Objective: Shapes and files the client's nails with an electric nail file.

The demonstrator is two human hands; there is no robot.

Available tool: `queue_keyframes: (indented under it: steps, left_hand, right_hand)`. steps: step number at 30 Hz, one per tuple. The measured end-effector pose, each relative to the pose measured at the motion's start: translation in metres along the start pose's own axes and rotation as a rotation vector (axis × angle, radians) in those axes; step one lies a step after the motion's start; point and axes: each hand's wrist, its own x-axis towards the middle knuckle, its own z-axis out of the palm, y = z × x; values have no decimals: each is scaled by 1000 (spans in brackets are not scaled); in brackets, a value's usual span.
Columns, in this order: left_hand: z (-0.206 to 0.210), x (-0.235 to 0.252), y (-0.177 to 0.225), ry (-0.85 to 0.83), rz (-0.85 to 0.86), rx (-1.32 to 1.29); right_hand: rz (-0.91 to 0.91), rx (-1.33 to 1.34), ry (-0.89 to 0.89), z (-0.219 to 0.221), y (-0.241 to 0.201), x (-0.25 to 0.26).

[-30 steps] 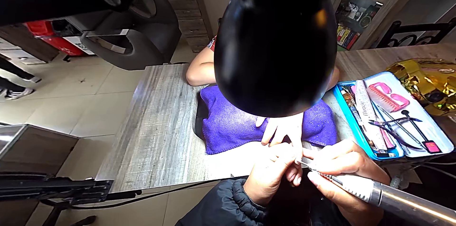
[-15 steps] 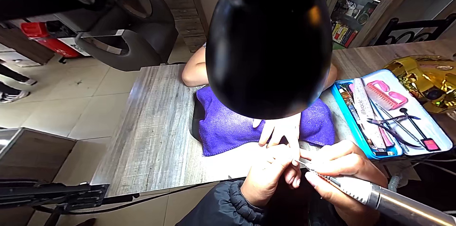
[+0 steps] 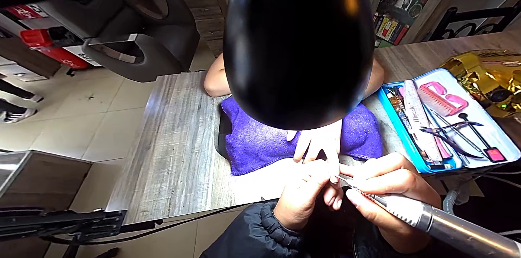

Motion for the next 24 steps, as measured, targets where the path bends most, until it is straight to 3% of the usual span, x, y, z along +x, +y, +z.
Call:
queue_keyframes:
  steps: [24]
  left_hand:
    - [-3, -1, 1, -33, 6, -82]
  right_hand:
    - [-86, 3, -5, 6, 3, 0]
